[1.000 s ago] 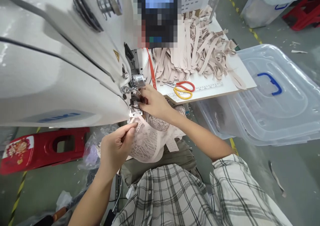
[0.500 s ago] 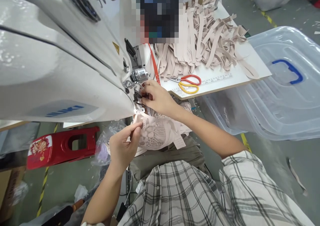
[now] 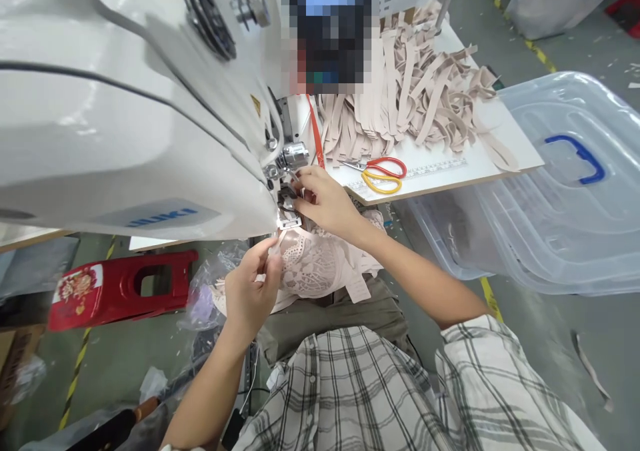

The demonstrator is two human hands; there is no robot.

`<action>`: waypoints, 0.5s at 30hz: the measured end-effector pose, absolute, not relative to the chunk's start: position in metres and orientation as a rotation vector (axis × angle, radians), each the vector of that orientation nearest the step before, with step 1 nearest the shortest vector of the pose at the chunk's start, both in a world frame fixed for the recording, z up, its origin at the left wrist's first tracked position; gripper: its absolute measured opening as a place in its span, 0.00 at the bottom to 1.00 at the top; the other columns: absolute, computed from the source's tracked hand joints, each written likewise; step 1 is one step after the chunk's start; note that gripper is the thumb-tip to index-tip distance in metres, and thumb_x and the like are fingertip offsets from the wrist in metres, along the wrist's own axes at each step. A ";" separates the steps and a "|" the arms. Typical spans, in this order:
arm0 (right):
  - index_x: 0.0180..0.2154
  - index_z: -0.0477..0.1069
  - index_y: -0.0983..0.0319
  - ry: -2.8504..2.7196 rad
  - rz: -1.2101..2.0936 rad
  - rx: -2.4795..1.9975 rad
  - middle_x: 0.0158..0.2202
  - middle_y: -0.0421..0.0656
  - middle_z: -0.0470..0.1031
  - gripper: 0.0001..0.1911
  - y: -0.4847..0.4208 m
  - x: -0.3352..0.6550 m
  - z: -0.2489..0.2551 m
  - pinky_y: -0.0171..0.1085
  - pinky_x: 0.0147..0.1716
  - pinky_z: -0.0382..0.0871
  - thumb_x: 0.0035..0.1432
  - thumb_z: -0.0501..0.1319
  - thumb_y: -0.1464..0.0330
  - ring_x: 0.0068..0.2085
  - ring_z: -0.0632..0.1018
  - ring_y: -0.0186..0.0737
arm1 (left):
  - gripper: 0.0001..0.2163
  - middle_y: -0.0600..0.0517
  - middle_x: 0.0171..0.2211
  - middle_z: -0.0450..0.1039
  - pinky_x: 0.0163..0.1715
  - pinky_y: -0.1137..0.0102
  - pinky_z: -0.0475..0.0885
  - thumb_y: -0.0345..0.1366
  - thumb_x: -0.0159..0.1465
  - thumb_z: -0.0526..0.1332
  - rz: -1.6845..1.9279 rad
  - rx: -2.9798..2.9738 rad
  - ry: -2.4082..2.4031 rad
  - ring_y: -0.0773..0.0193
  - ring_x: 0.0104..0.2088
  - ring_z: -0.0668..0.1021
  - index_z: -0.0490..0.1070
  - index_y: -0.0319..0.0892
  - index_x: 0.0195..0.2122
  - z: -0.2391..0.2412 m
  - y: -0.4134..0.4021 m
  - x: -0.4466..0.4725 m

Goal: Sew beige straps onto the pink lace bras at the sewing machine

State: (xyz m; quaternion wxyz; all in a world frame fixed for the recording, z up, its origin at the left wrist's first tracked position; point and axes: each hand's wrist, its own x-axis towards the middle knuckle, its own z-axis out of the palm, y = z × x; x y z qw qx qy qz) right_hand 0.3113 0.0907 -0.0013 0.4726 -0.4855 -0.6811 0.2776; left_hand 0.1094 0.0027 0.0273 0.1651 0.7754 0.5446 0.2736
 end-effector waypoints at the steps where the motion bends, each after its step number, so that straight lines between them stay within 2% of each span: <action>1: 0.34 0.72 0.60 -1.662 0.679 -1.199 0.45 0.47 0.75 0.05 0.089 0.311 -0.001 0.41 0.39 0.72 0.57 0.60 0.65 0.40 0.75 0.43 | 0.12 0.55 0.27 0.77 0.25 0.77 0.70 0.36 0.70 0.57 0.804 2.210 1.576 0.69 0.24 0.77 0.73 0.41 0.52 0.026 0.003 0.110; 4: 0.36 0.71 0.59 -1.653 0.716 -1.210 0.45 0.46 0.74 0.07 0.085 0.311 0.000 0.42 0.38 0.72 0.58 0.60 0.63 0.36 0.74 0.41 | 0.11 0.45 0.41 0.78 0.39 0.69 0.75 0.35 0.69 0.58 1.001 2.353 1.564 0.61 0.41 0.80 0.71 0.39 0.51 0.021 0.000 0.117; 7: 0.33 0.70 0.59 -1.660 0.712 -1.236 0.40 0.45 0.73 0.08 0.081 0.309 0.001 0.42 0.37 0.71 0.59 0.59 0.62 0.35 0.73 0.41 | 0.15 0.38 0.49 0.74 0.53 0.59 0.70 0.37 0.68 0.60 1.060 2.560 1.504 0.52 0.52 0.75 0.70 0.38 0.54 0.018 -0.006 0.131; 11: 0.24 0.63 0.59 -1.680 0.645 -1.279 0.33 0.43 0.69 0.12 0.080 0.306 0.001 0.41 0.36 0.70 0.59 0.58 0.64 0.36 0.71 0.41 | 0.20 0.37 0.55 0.72 0.57 0.56 0.65 0.40 0.68 0.60 0.895 2.630 1.520 0.47 0.55 0.72 0.68 0.37 0.59 0.016 -0.014 0.144; 15: 0.26 0.62 0.58 -1.683 0.624 -1.295 0.32 0.43 0.66 0.10 0.082 0.304 -0.001 0.41 0.34 0.71 0.58 0.58 0.65 0.35 0.71 0.42 | 0.19 0.38 0.56 0.70 0.56 0.56 0.66 0.41 0.69 0.59 0.861 2.658 1.542 0.48 0.55 0.72 0.70 0.41 0.59 0.014 -0.015 0.143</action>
